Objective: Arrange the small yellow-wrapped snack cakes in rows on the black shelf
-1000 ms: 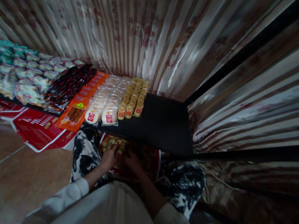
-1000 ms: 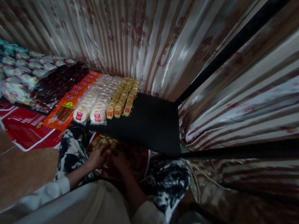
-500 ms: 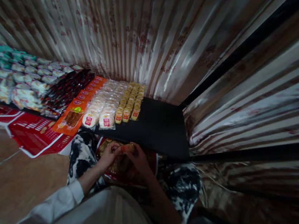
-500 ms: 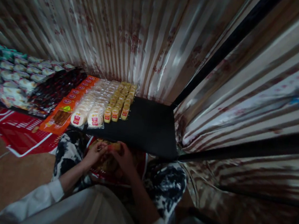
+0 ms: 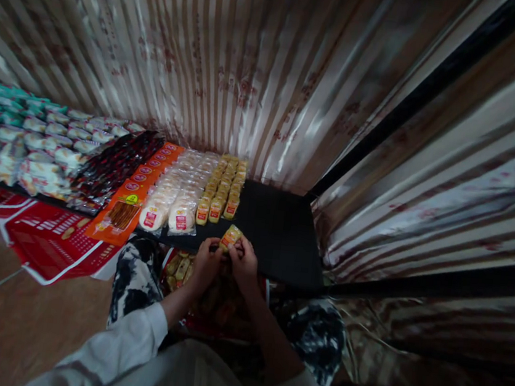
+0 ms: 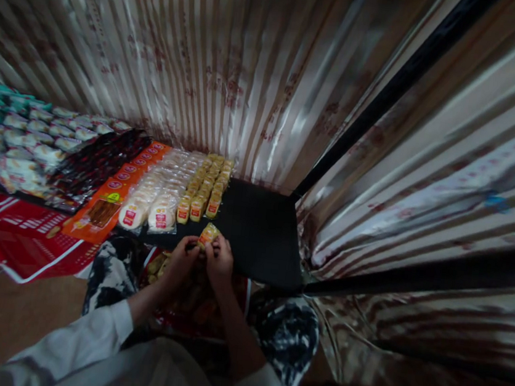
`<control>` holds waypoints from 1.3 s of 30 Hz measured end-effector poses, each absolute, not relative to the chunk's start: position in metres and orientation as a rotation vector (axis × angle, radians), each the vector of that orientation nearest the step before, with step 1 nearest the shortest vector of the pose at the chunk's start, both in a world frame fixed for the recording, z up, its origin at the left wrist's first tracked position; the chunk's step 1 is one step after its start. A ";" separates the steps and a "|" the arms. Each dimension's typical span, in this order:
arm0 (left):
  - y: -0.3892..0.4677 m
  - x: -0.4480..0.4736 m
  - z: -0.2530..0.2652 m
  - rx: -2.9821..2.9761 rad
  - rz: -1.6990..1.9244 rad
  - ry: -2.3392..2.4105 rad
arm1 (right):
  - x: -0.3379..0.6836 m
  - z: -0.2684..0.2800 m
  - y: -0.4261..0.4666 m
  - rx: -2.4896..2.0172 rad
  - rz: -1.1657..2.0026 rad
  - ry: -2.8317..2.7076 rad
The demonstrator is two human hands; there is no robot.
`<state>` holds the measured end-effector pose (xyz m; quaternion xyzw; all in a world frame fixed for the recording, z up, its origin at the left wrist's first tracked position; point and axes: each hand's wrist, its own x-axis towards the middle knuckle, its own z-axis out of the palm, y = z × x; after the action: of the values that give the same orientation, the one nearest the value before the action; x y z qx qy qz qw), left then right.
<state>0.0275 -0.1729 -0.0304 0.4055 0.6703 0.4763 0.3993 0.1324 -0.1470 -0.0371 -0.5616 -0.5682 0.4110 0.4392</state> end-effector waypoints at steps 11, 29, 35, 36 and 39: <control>-0.142 0.034 -0.037 1.466 1.353 1.804 | 0.123 -0.046 -0.083 -1.527 0.603 -1.699; -0.120 0.030 -0.041 1.666 1.288 1.759 | 0.113 -0.057 -0.068 -1.456 0.501 -1.633; -0.119 0.028 -0.045 1.704 1.225 1.779 | 0.112 -0.065 -0.064 -1.418 0.501 -1.687; -0.119 0.028 -0.046 1.703 1.213 1.787 | 0.112 -0.066 -0.064 -1.418 0.504 -1.699; -0.118 0.027 -0.048 1.705 1.181 1.789 | 0.111 -0.065 -0.064 -1.412 0.500 -1.725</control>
<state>0.0270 -0.1184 -0.0477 0.6098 0.6400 0.4225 0.1999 0.1110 -0.0636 -0.0648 -0.5621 -0.6868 0.1992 0.4156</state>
